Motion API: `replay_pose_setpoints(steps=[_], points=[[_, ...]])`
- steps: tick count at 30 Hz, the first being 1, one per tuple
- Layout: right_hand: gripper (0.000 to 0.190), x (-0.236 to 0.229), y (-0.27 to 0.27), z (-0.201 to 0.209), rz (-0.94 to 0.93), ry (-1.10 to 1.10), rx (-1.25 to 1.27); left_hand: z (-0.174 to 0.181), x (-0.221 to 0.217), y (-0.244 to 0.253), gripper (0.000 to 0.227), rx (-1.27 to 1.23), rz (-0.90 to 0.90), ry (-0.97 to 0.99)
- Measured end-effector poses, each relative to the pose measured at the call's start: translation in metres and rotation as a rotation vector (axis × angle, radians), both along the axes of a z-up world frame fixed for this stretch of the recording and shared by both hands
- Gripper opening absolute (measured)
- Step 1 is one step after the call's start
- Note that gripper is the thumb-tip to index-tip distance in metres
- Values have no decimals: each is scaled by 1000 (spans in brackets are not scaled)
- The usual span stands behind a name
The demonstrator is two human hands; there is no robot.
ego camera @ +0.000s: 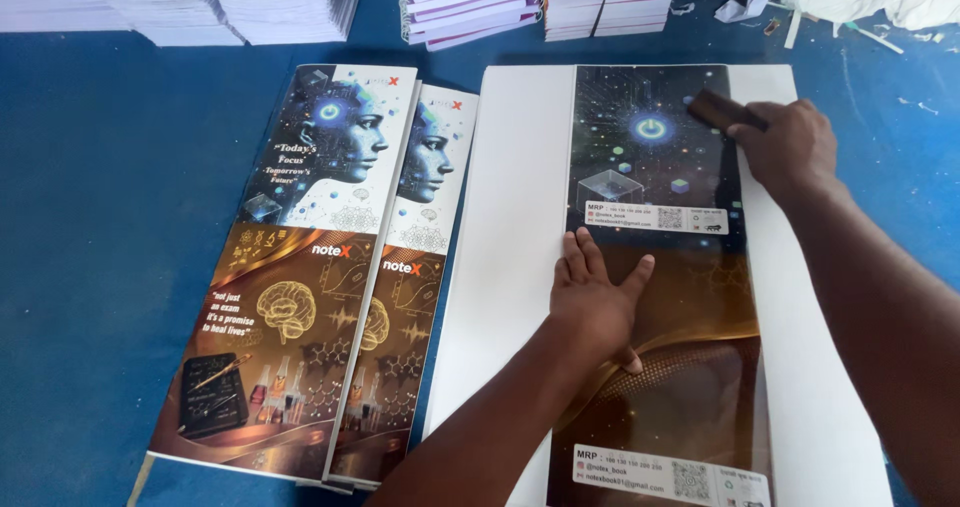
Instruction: The person places a printed cover sheet onto a stack of white paper, folds the cover over the spine, and uses a small rectangular tool to press and crease the fold. The person repeats this process for multiple notebooks, stacking the finished items to the side.
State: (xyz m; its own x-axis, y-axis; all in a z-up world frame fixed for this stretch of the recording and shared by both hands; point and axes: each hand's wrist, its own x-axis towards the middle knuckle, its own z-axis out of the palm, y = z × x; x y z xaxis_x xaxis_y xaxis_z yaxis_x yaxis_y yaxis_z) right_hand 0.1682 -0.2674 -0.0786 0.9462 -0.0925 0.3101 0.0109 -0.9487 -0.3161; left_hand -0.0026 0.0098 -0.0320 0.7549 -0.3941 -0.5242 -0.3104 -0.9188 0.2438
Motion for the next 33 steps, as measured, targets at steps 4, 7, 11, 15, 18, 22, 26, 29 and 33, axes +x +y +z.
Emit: replay_pose_setpoints(steps=[4, 7, 11, 15, 18, 22, 26, 29, 33], points=[[36, -12, 5, 3, -21, 71, -1, 0, 1, -1, 141, 19, 5, 1], [38, -24, 8, 4, 6, 36, -14, 0, 1, -2, 141, 40, 10, 1], [39, -39, 13, 5, 4, 64, -1, -1, 3, -3, 143, 50, 11, 16], [40, -53, 16, 7, 35, 26, -15, -3, 4, -4, 142, 65, 24, 11], [39, -59, 18, 10, 13, 110, 1, -3, 5, -4, 144, 69, 27, 24], [39, -70, 19, 10, 21, 87, 6, -1, 6, -8, 142, 107, 33, 40], [39, -79, 21, 11, 30, 101, -7, 1, 7, -7, 141, 140, 18, 57], [39, -87, 20, 13, 37, 107, 8, 3, 8, -8, 141, 162, 15, 61], [39, -98, 22, 13, 46, 98, 13, 5, 7, -8, 141, 162, 28, 67]])
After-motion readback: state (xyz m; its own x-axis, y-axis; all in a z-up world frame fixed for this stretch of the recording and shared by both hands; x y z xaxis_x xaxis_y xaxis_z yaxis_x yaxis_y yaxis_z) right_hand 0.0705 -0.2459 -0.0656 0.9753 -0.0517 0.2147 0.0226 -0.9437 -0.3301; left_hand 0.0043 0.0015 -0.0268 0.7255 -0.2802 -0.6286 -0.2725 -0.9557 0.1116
